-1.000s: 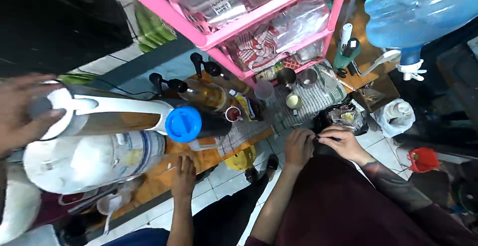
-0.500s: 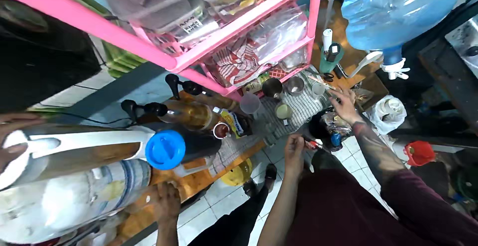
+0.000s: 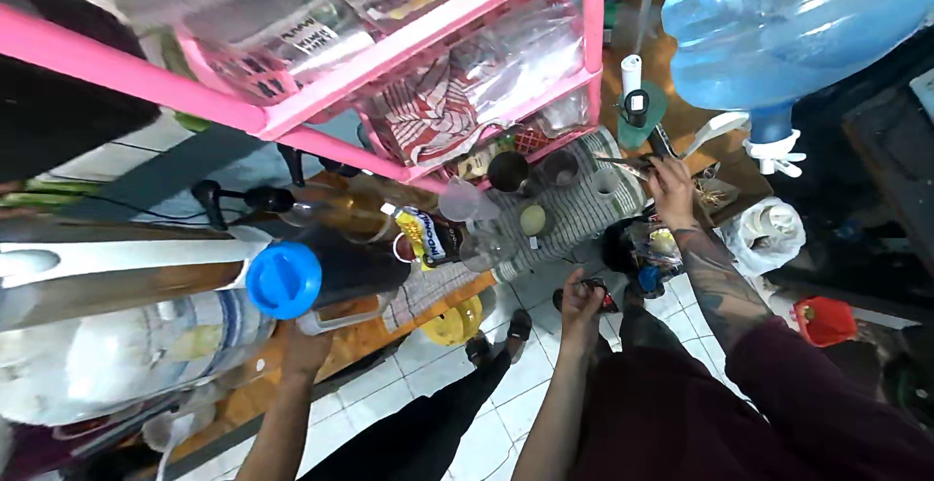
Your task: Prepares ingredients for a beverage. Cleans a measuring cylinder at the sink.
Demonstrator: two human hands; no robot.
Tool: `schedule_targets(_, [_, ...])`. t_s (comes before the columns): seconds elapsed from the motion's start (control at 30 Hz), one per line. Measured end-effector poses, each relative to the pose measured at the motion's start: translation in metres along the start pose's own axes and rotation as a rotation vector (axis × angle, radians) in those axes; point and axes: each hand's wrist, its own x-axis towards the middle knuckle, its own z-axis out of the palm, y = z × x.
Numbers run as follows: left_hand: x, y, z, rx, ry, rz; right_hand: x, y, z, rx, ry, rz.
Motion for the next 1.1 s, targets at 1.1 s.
schedule_targets(1.1, [0.161, -0.010, -0.086, 1.369, -0.507, -0.023, -0.001, -0.052, 0.100, -0.049, -0.840, -0.679])
